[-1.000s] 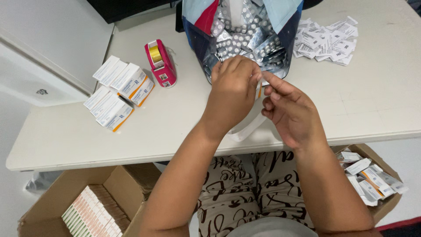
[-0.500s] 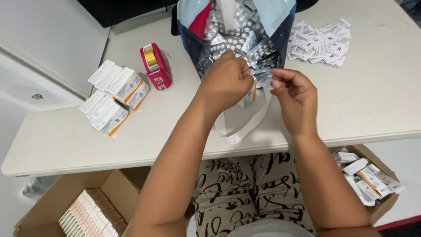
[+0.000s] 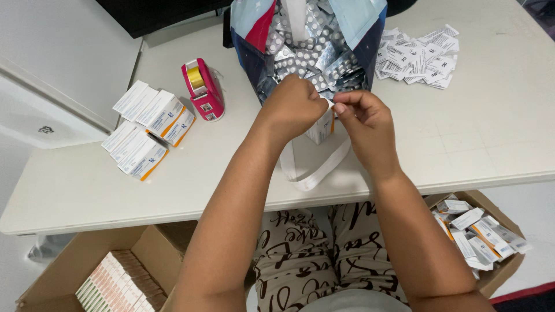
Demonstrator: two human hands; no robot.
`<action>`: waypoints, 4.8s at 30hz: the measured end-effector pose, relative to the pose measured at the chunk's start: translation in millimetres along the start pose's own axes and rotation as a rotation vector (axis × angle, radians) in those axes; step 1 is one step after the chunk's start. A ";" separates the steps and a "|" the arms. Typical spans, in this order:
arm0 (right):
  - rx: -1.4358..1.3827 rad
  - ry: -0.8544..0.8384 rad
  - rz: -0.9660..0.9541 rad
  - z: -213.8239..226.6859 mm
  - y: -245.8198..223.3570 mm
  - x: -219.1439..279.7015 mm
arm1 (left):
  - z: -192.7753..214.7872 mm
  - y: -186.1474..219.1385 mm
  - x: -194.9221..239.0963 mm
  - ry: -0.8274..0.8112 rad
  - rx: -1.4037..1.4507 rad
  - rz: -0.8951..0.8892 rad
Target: The person packs blister packs of pills into a white paper bag and seals it with tape. The person handles multiple blister packs and boxes, placing them into the bag and then applying tape to close the bag.
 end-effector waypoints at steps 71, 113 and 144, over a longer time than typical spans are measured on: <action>0.556 -0.036 0.374 -30.0 -45.6 11.4 | 7.0 -8.7 -2.1 -0.036 -0.120 0.030; 0.715 -0.119 0.471 -40.4 -37.3 12.4 | -31.0 -48.4 53.6 0.185 0.514 -0.319; 0.594 -0.450 0.278 -89.6 -8.6 -29.2 | 198.7 -148.7 190.9 0.759 -0.766 0.097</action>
Point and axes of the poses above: each hand's wrist, its own x-axis away from the middle knuckle, its own z-axis out of the back of the hand, y = z × x, the point moved 7 cm from there along -x, towards the middle knuckle, and after that the axes turned 4 degrees about -x, right-handed, at the moved point
